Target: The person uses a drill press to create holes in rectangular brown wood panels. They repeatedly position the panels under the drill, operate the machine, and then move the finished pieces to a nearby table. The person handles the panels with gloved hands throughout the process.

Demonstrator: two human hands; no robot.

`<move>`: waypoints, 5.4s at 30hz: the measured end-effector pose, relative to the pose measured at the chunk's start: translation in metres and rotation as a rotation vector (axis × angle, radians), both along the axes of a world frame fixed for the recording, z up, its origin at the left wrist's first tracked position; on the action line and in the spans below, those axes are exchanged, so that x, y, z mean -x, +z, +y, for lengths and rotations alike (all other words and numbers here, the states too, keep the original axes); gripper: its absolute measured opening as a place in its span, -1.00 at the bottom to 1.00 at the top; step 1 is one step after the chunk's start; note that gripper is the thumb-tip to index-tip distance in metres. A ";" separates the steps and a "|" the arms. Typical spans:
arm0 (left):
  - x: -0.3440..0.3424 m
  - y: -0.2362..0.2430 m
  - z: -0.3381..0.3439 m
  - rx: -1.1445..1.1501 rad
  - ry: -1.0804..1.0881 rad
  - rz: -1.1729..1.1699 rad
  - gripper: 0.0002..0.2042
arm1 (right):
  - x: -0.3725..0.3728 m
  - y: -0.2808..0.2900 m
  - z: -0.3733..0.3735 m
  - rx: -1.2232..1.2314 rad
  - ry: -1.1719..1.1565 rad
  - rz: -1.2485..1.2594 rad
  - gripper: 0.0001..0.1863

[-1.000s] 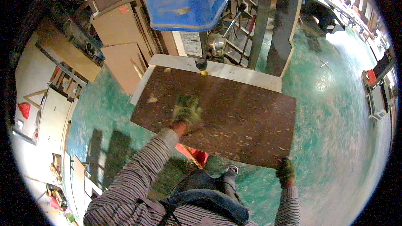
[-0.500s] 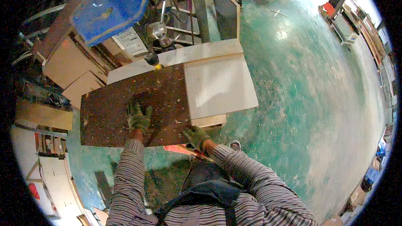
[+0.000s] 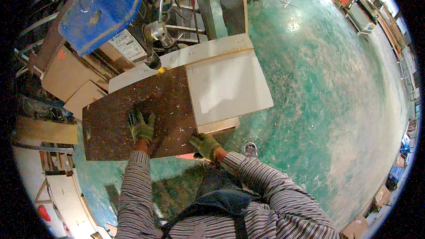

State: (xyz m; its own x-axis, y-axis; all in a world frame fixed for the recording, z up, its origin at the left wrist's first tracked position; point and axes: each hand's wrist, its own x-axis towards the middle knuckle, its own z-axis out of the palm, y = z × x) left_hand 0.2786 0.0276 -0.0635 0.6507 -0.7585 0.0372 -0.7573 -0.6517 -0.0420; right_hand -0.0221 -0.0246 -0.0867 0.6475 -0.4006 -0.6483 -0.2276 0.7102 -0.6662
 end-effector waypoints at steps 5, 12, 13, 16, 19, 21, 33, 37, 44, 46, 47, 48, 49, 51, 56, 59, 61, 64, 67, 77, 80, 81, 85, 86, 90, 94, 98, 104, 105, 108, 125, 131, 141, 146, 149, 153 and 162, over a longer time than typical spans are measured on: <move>0.012 0.004 -0.002 0.038 -0.007 0.029 -0.10 | 0.008 0.014 -0.005 0.070 -0.032 -0.064 -0.52; 0.015 0.006 -0.005 0.007 0.005 0.017 -0.10 | 0.009 0.009 -0.007 0.170 0.033 0.005 -0.53; 0.015 0.006 -0.005 0.010 0.006 0.025 -0.10 | 0.009 0.003 -0.006 0.151 0.030 0.007 -0.53; 0.014 0.005 -0.004 0.020 0.003 0.028 -0.10 | 0.007 -0.015 -0.004 0.111 0.005 -0.070 -0.52; 0.013 0.006 -0.004 0.006 0.006 0.043 -0.11 | 0.004 -0.027 -0.001 0.191 0.013 -0.059 -0.54; 0.013 0.007 -0.004 0.008 -0.002 0.049 -0.11 | 0.004 -0.028 0.000 0.272 0.009 0.010 -0.56; 0.011 0.004 -0.004 0.000 0.000 0.035 -0.13 | 0.001 -0.024 0.000 0.134 -0.037 -0.103 -0.56; 0.009 0.003 -0.004 -0.025 0.012 0.030 -0.11 | 0.002 -0.018 -0.002 0.015 -0.024 -0.109 -0.55; 0.011 0.003 -0.003 0.011 0.008 0.031 -0.10 | 0.011 0.004 -0.016 0.003 0.106 -0.055 -0.61; 0.011 0.004 -0.003 0.016 -0.002 0.031 -0.09 | 0.012 0.005 -0.021 0.079 0.160 -0.018 -0.63; 0.011 0.005 -0.003 0.010 -0.003 0.027 -0.09 | 0.011 0.004 -0.022 0.100 0.179 -0.001 -0.62; 0.011 0.005 -0.003 0.009 -0.007 0.036 -0.09 | 0.011 0.003 -0.023 0.119 0.198 0.011 -0.62; 0.010 0.006 -0.003 0.001 -0.008 0.037 -0.08 | 0.010 0.001 -0.023 0.138 0.217 0.024 -0.61; 0.010 0.007 -0.003 0.001 -0.008 0.032 -0.08 | 0.009 -0.005 -0.024 0.158 0.241 0.072 -0.60; 0.010 0.010 -0.003 0.034 -0.005 0.055 -0.09 | 0.008 -0.022 -0.025 0.080 0.246 0.092 -0.59; 0.010 0.010 -0.003 0.045 -0.016 0.035 -0.09 | 0.008 -0.033 -0.025 0.124 0.291 0.092 -0.59; 0.010 0.010 -0.003 0.049 -0.024 0.020 -0.08 | 0.008 -0.038 -0.024 0.105 0.247 0.033 -0.60; 0.011 0.011 -0.004 0.041 -0.020 0.036 -0.08 | 0.009 -0.039 -0.021 0.117 0.168 -0.077 -0.63; 0.013 0.015 -0.004 0.047 -0.011 0.043 -0.08 | 0.011 -0.031 -0.021 0.204 0.206 -0.054 -0.66; 0.009 0.006 -0.004 0.039 -0.018 0.017 -0.09 | 0.012 -0.020 -0.020 0.339 0.176 0.002 -0.71; 0.008 0.003 -0.002 0.069 -0.034 0.003 -0.10 | 0.012 -0.031 -0.018 0.246 0.156 -0.047 -0.75; 0.008 0.003 -0.002 0.058 -0.030 0.013 -0.09 | 0.013 -0.035 -0.018 0.187 0.169 -0.042 -0.77; 0.010 0.006 -0.002 0.041 -0.005 0.038 -0.09 | 0.017 -0.048 -0.017 0.227 0.167 -0.068 -0.77; 0.010 0.007 -0.003 0.037 0.000 0.046 -0.09 | 0.018 -0.050 -0.017 0.325 0.191 -0.055 -0.77; 0.011 0.012 -0.005 0.005 0.002 0.068 -0.09 | 0.019 -0.056 -0.020 0.262 0.218 -0.037 -0.77; 0.013 0.020 -0.005 -0.010 0.011 0.106 -0.09 | 0.020 -0.056 -0.022 0.385 0.286 -0.063 -0.74; 0.016 0.030 -0.006 -0.027 0.040 0.145 -0.10 | 0.027 -0.031 -0.042 0.169 0.351 0.016 -0.67; 0.011 0.033 -0.001 -0.002 -0.017 0.142 -0.06 | 0.005 0.113 -0.177 1.884 0.615 0.505 -0.67; 0.010 0.032 0.000 0.027 -0.013 0.147 -0.06 | -0.008 0.148 -0.208 1.976 0.422 0.449 -0.67; 0.008 0.028 0.003 0.066 -0.020 0.149 -0.05 | -0.064 0.255 -0.280 2.189 0.168 0.350 -0.69; 0.005 0.028 0.014 0.274 -0.008 0.143 -0.06 | -0.106 0.341 -0.242 0.818 0.600 0.462 -0.77; 0.005 0.035 0.011 0.062 0.035 0.196 -0.06 | -0.091 0.236 -0.258 0.544 0.230 0.184 -0.73; 0.009 0.040 0.013 0.118 0.029 0.211 -0.05 | -0.094 0.169 -0.272 0.757 -0.073 0.032 -0.77; 0.010 0.040 0.014 0.168 0.016 0.183 -0.05 | -0.077 0.176 -0.285 0.229 0.209 -0.334 -0.76; 0.009 0.040 0.013 0.101 0.038 0.214 -0.08 | -0.086 0.158 -0.282 0.662 0.068 -0.095 -0.74; 0.007 0.038 0.011 0.062 0.036 0.239 -0.08 | -0.103 0.122 -0.275 0.906 -0.220 -0.101 -0.78; 0.006 0.031 0.012 0.289 -0.027 0.135 -0.03 | -0.112 0.126 -0.252 1.042 -0.338 -0.172 -0.75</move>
